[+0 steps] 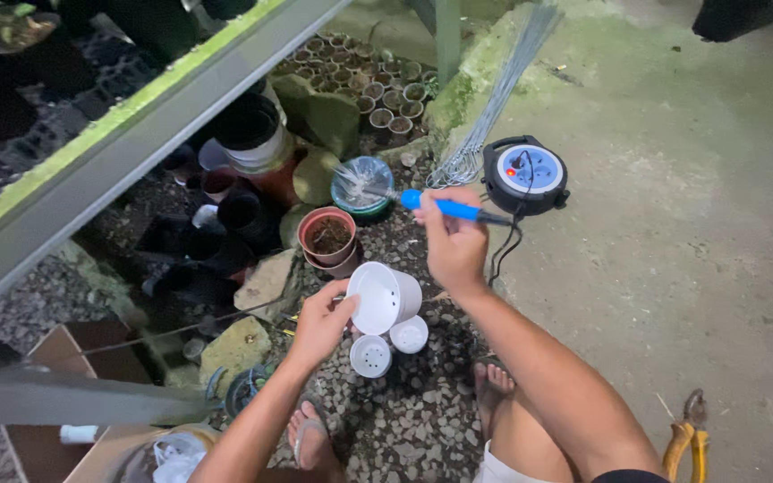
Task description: The person uses a soldering iron to melt holes into the sides of white plastic cups. They hold the cup in one hand and the soldering iron in the other, repeatedly pressing the hot tip against the plastic to create drainage holes.
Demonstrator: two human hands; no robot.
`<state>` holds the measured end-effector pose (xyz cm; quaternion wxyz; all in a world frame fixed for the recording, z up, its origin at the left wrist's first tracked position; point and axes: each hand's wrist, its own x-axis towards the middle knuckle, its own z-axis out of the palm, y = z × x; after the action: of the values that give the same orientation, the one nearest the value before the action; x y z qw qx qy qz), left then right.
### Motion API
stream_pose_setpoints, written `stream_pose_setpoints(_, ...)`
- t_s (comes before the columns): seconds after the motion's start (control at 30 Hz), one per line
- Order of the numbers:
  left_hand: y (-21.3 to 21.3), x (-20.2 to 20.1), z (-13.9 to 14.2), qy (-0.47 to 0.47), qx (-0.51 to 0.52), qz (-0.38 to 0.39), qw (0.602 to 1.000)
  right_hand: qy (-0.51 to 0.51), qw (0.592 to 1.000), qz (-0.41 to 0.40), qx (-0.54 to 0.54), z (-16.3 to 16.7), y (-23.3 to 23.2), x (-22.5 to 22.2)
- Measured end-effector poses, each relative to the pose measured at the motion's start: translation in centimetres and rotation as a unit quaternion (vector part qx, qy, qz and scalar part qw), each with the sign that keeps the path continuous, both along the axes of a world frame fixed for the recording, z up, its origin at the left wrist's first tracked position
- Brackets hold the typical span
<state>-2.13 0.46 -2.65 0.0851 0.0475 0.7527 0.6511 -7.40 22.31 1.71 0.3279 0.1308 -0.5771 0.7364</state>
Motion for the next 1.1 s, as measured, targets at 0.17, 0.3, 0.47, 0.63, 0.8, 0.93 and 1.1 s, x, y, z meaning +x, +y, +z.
stream_pose_setpoints(0.17, 0.8, 4.1, 1.5, -0.058, 0.112, 0.003, 0.992, 0.034, 0.985, -0.094, 0.142, 0.3, -2.2, 1.3)
stream_pose_setpoints(0.3, 2.4, 5.7, 2.5, 0.077, 0.149, -0.027, 0.985, 0.000, 0.999, -0.039, 0.035, 0.6, -2.9, 1.0)
stream_pose_setpoints(0.47, 3.2, 4.8, 2.7, 0.168, 0.048, 0.070, 0.982, -0.007, 0.999, -0.031, 0.030, 1.0, -4.0, 1.5)
stream_pose_setpoints(0.63, 1.0, 5.1, 2.9, 0.102, 0.212, 0.062, 0.970, 0.063, 0.998, -0.026, -0.003, 3.4, -2.9, 1.9)
stream_pose_setpoints(0.8, -1.8, 5.0, 4.7, 0.100, 0.259, 0.107, 0.955, 0.136, 0.990, -0.013, 0.034, 6.6, 0.7, 5.6)
stream_pose_setpoints(0.93, -3.5, 5.7, 6.1, 0.148, 0.232, 0.113, 0.955, 0.187, 0.982, -0.023, -0.010, 8.0, 2.1, 10.5)
stream_pose_setpoints(1.1, -3.8, 6.2, 7.2, 0.161, 0.241, 0.128, 0.949, 0.216, 0.974, -0.070, -0.026, 8.4, 1.5, 13.2)
